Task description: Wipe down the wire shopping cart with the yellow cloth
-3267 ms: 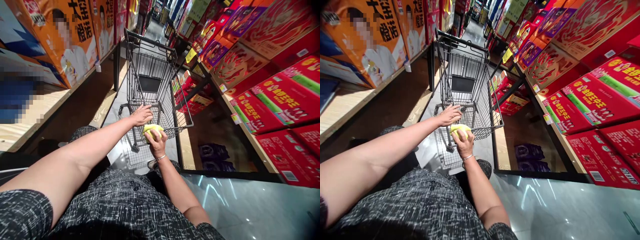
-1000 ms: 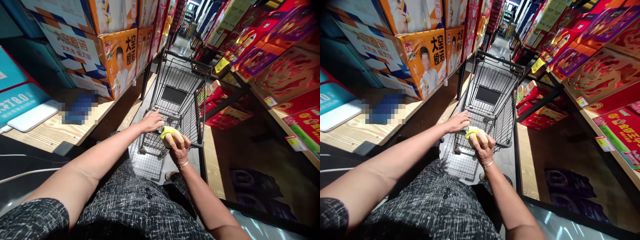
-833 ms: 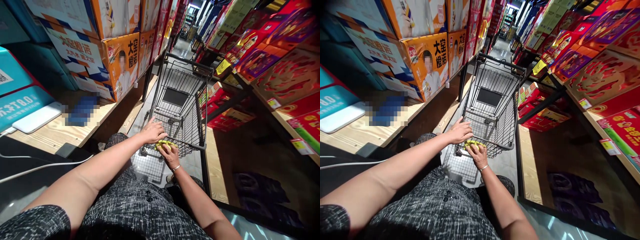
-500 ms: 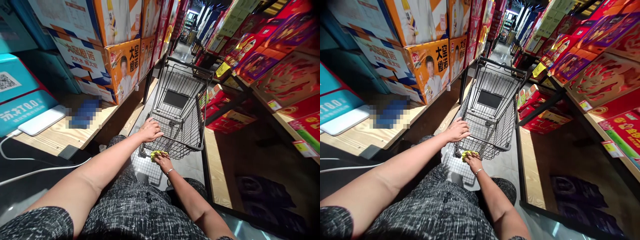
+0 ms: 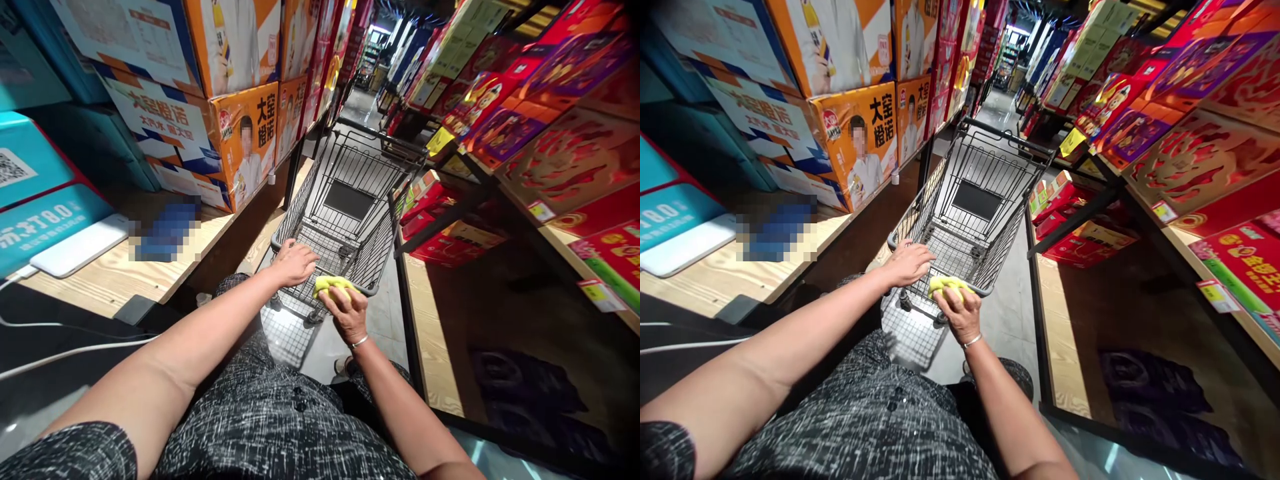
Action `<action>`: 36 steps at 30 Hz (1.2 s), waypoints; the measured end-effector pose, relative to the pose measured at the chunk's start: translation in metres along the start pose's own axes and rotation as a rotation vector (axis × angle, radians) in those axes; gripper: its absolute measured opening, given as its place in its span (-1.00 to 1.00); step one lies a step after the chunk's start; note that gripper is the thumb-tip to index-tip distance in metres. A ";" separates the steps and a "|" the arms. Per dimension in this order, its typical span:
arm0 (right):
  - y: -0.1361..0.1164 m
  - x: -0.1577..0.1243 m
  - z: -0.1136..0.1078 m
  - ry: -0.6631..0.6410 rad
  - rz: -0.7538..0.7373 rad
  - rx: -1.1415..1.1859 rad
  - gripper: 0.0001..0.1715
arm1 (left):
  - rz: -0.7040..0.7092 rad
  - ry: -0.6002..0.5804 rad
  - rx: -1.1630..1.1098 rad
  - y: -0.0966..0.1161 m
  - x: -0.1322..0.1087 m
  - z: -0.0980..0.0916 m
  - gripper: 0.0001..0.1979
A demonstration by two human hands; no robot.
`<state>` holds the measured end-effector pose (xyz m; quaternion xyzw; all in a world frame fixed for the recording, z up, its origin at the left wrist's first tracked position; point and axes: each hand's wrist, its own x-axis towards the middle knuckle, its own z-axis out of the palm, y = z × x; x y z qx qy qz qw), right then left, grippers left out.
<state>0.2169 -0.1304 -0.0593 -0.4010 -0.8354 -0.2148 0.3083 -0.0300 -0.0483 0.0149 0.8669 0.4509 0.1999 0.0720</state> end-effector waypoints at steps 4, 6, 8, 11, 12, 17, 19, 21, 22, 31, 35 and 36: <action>-0.024 -0.047 0.041 -0.313 -0.006 0.019 -0.46 | 0.005 -0.006 -0.055 0.004 -0.003 -0.004 -0.66; -0.034 -0.062 0.053 -0.379 -0.007 0.012 -0.48 | 0.005 -0.013 -0.066 0.001 -0.003 -0.006 -0.67; -0.042 -0.069 0.061 -0.393 -0.009 0.019 -0.55 | 0.003 -0.015 -0.064 -0.002 -0.002 -0.006 -0.67; -0.049 -0.062 0.064 -0.420 -0.033 0.037 -0.67 | -0.004 -0.006 -0.058 -0.008 0.000 -0.004 -0.67; -0.051 -0.056 0.062 -0.430 -0.050 0.047 -0.70 | -0.012 -0.004 -0.057 -0.011 0.001 -0.004 -0.67; -0.036 -0.004 0.018 -0.398 -0.024 0.018 -0.60 | -0.046 -0.030 -0.059 -0.030 0.004 -0.007 -0.66; -0.019 0.019 -0.010 -0.280 0.049 -0.020 -0.50 | -0.041 -0.048 -0.063 -0.036 0.004 -0.011 -0.65; -0.002 0.035 -0.036 -0.128 0.122 -0.042 -0.42 | -0.046 -0.057 -0.065 -0.038 0.003 -0.013 -0.65; 0.005 0.040 -0.045 -0.067 0.148 -0.044 -0.38 | -0.050 -0.058 -0.068 -0.038 0.003 -0.013 -0.65; -0.024 0.061 -0.020 -0.114 0.133 -0.018 -0.48 | -0.048 -0.035 -0.098 -0.014 0.003 -0.009 -0.63; -0.038 0.100 -0.003 -0.234 0.146 0.026 -0.46 | -0.108 -0.070 -0.136 -0.011 0.004 -0.009 -0.47; -0.037 0.106 -0.003 -0.273 0.138 0.036 -0.46 | -0.124 -0.077 -0.137 -0.012 0.004 -0.009 -0.45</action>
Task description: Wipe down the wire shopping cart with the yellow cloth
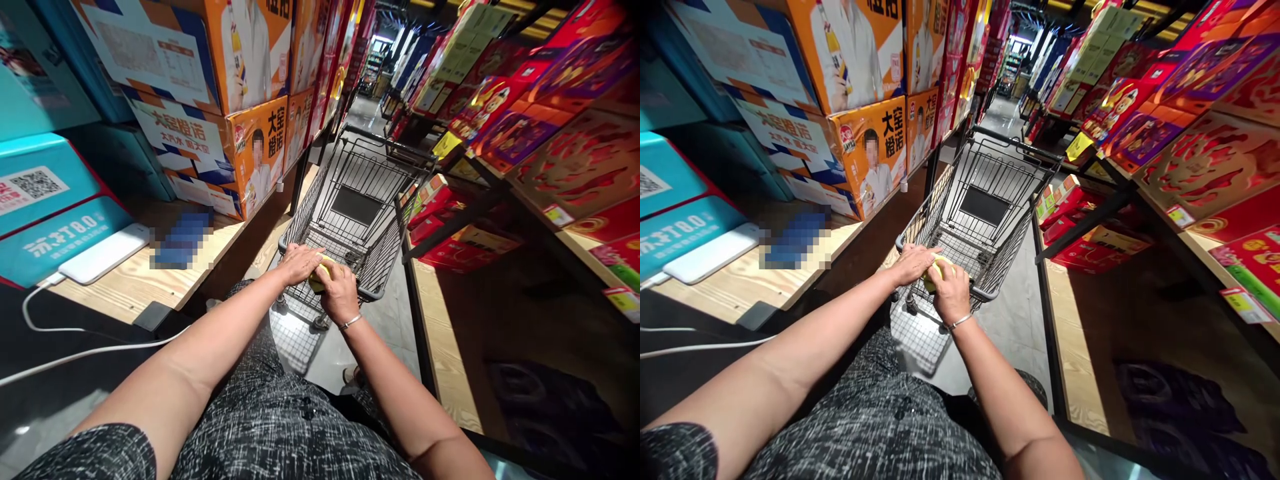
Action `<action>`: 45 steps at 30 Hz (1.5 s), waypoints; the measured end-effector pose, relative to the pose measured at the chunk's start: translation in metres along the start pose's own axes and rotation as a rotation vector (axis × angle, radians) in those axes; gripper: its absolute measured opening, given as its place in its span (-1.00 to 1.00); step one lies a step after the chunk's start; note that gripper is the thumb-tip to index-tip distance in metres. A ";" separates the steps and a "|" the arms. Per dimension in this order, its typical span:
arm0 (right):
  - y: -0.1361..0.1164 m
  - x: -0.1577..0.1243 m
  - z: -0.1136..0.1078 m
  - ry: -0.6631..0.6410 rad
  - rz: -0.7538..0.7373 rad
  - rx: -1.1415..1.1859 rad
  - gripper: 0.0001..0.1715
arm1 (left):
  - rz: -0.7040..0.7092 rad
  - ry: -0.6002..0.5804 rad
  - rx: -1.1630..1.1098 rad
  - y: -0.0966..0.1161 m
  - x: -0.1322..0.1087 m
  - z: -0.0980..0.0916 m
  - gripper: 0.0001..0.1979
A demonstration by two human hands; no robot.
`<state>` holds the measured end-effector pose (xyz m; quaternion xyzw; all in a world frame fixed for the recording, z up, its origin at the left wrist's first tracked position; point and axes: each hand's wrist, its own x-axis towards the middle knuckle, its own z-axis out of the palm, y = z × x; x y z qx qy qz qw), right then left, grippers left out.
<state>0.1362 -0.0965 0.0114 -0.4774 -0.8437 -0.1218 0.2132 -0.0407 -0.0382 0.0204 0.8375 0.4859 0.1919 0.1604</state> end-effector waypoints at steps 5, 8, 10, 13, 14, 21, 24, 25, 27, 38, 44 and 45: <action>0.024 -0.006 -0.033 -0.198 -0.066 -0.034 -0.44 | -0.033 -0.055 0.060 -0.008 0.003 -0.007 -0.41; 0.050 -0.026 -0.068 -0.330 -0.037 -0.067 -0.44 | -0.059 -0.066 0.075 -0.010 0.004 -0.013 -0.45; 0.065 -0.036 -0.088 -0.376 0.006 -0.085 -0.44 | -0.073 -0.064 0.081 -0.008 0.005 -0.015 -0.48; 0.072 -0.046 -0.095 -0.275 0.078 -0.122 -0.40 | -0.077 -0.046 0.113 0.007 0.006 -0.012 -0.51; 0.070 -0.050 -0.089 -0.197 0.087 -0.124 -0.39 | -0.057 -0.040 0.116 0.014 0.007 -0.009 -0.52; 0.039 -0.112 0.038 0.022 -0.066 -0.056 -0.43 | 0.108 -0.115 -0.005 0.051 0.007 0.018 -0.59; 0.033 -0.137 0.083 -0.048 -0.113 0.000 -0.46 | 0.108 -0.092 -0.060 0.048 0.008 0.021 -0.63; 0.031 -0.141 0.093 -0.064 -0.121 0.026 -0.48 | 0.108 -0.088 -0.080 0.046 0.009 0.021 -0.64; 0.028 -0.144 0.104 -0.116 -0.124 0.095 -0.50 | 0.111 -0.080 -0.107 0.042 0.010 0.021 -0.66; 0.084 -0.108 0.014 0.002 0.136 0.169 -0.40 | 0.052 -0.053 -0.054 0.001 0.020 0.005 -0.50; 0.074 -0.058 -0.013 0.386 0.244 0.384 -0.31 | 0.073 -0.066 -0.044 0.006 0.018 0.003 -0.53; 0.066 -0.056 -0.004 0.383 0.248 0.411 -0.32 | 0.077 -0.064 -0.043 0.007 0.017 0.004 -0.54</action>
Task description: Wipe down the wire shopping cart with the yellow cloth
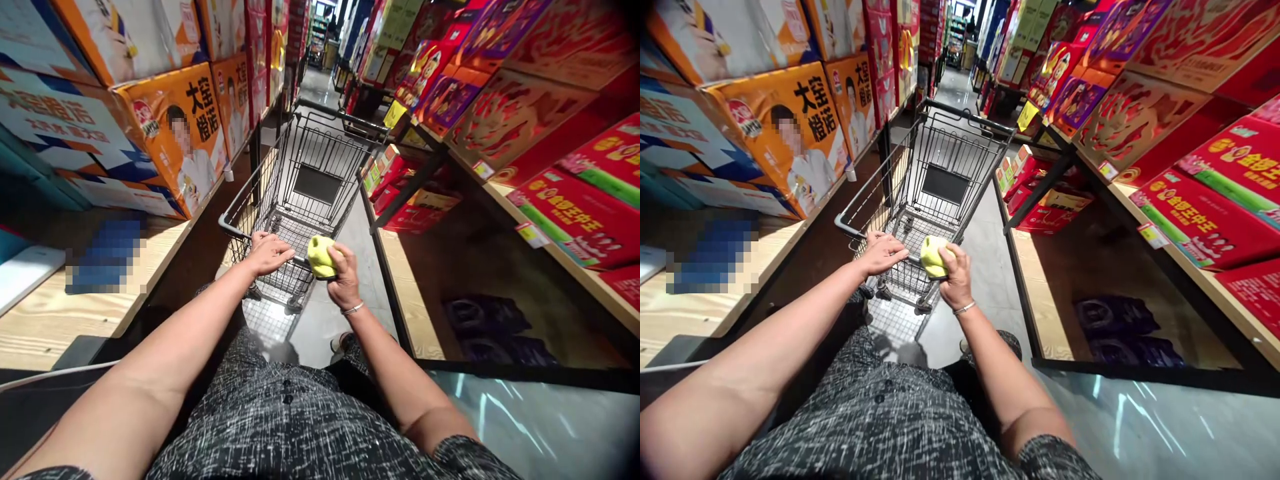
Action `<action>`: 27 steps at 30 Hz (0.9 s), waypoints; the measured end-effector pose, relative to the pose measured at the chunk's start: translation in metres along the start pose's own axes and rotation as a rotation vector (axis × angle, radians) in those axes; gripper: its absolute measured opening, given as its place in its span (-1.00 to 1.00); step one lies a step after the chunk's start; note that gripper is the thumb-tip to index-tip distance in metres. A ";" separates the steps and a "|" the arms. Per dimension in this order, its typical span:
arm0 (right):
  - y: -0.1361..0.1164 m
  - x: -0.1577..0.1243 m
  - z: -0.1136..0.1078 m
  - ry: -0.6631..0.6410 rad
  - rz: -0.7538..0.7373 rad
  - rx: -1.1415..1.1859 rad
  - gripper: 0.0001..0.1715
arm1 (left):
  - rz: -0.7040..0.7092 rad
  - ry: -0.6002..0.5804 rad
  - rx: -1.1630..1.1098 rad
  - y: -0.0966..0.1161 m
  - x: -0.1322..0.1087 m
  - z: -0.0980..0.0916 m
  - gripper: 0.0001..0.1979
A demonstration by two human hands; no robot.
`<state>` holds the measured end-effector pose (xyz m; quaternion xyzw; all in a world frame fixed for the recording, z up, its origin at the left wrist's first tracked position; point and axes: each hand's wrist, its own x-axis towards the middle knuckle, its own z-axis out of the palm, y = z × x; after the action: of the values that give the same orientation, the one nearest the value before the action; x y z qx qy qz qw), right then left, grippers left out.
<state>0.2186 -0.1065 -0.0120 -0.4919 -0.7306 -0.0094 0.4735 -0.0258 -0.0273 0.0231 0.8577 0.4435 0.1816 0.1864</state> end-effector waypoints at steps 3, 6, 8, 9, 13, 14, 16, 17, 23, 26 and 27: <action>-0.004 -0.027 0.036 0.075 0.111 0.033 -0.30 | 0.013 0.032 0.009 0.001 -0.003 0.003 -0.56; 0.004 -0.051 0.050 0.163 0.290 0.076 -0.28 | 0.013 0.054 0.012 -0.003 -0.006 0.003 -0.58; 0.013 -0.051 0.043 0.170 0.374 0.077 -0.34 | 0.009 0.053 0.011 -0.004 -0.007 0.001 -0.59; 0.018 -0.045 0.037 0.173 0.394 0.051 -0.37 | 0.009 0.052 0.011 -0.004 -0.008 0.000 -0.60; 0.038 0.002 0.005 -0.008 0.185 -0.098 -0.47 | 0.016 0.046 0.008 0.000 -0.010 -0.002 -0.62; 0.045 0.015 -0.001 -0.119 0.084 -0.118 -0.48 | 0.014 0.045 0.004 0.001 -0.010 -0.002 -0.62; 0.062 0.043 -0.009 -0.293 -0.041 -0.164 -0.48 | 0.011 0.044 -0.002 0.002 -0.011 -0.002 -0.62; 0.072 0.056 -0.012 -0.335 -0.047 -0.198 -0.45 | 0.012 0.047 -0.001 0.003 -0.012 -0.002 -0.62; 0.114 0.118 -0.016 -0.357 0.081 -0.321 -0.43 | 0.028 0.044 0.031 0.000 -0.010 -0.002 -0.61; 0.104 0.103 -0.002 -0.282 0.097 -0.192 -0.56 | 0.026 0.025 0.017 -0.004 -0.006 -0.003 -0.60; 0.097 0.088 0.006 -0.236 0.122 -0.117 -0.57 | 0.029 0.021 0.009 -0.005 -0.004 -0.003 -0.59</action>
<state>0.2791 0.0086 0.0030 -0.5600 -0.7479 0.0347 0.3546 -0.0331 -0.0270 0.0226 0.8629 0.4339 0.1910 0.1752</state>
